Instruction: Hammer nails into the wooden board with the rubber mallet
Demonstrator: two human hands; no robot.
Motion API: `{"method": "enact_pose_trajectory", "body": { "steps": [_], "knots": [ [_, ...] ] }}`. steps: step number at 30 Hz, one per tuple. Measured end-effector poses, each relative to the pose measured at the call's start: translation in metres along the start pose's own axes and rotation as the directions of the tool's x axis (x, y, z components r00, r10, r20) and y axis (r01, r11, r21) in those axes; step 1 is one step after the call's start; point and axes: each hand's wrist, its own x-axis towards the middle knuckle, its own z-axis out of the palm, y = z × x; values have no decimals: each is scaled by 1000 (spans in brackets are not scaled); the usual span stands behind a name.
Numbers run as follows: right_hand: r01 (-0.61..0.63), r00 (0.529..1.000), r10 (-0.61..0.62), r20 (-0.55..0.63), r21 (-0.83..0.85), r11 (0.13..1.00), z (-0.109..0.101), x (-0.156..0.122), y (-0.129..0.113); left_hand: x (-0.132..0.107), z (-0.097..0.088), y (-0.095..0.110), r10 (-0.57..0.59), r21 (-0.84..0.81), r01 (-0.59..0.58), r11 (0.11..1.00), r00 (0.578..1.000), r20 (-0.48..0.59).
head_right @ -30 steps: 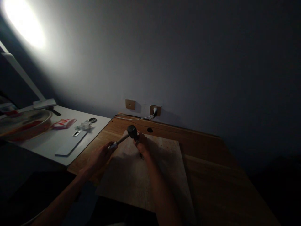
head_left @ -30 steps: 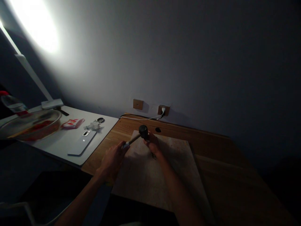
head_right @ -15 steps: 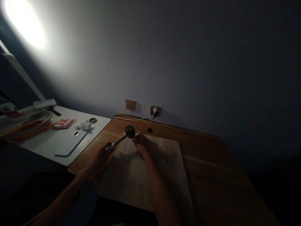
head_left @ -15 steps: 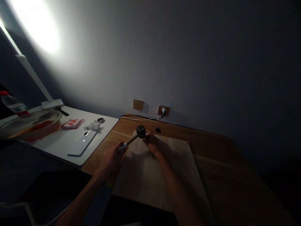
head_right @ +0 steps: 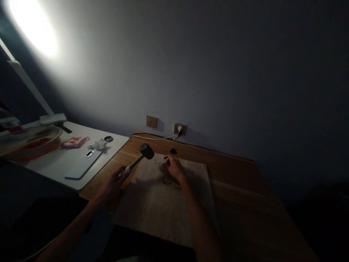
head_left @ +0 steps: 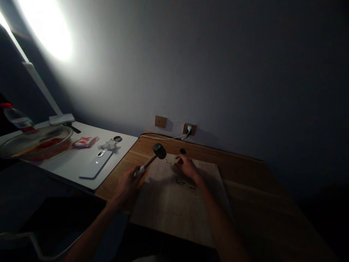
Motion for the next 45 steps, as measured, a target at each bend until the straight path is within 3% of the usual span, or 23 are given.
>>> {"method": "enact_pose_trajectory", "body": {
  "steps": [3, 8, 12, 18, 23, 27, 31, 39, 45],
  "knots": [
    [95, 988, -86, 127, -69, 993, -15, -19, -8, 1, 3, 0, 18, -96, -22, 995, 999, -50],
    [263, 938, -177, 296, -281, 923, -19, -42, -31, 2, 1, 10, -7, -151, -6, 989, 996, -86],
    [387, 899, -236, 369, -416, 823, -21, -43, -46, 1, 1, 10, 15, -153, -28, 988, 996, -86],
    [469, 859, -272, 434, -450, 760, -17, -33, -47, 1, 4, 9, 4, -123, -8, 992, 999, -32],
    [259, 935, -200, 292, -178, 949, -16, -17, -30, -1, 7, 10, -24, -94, 24, 995, 1000, 9],
    [141, 982, -130, 134, -76, 987, -15, -1, -15, -1, 8, 14, -25, -72, 28, 997, 999, 38],
    [99, 992, -104, 75, 66, 993, -7, 9, -4, -1, 9, 18, -31, -33, 33, 999, 998, 54],
    [116, 993, -115, -12, 72, 991, 13, 22, 10, 0, 13, 18, -34, -10, 35, 999, 995, 92],
    [107, 990, -108, -93, -13, 994, 23, 31, 15, -1, 10, 23, -7, -3, 7, 1000, 997, 76]
  ]
}}
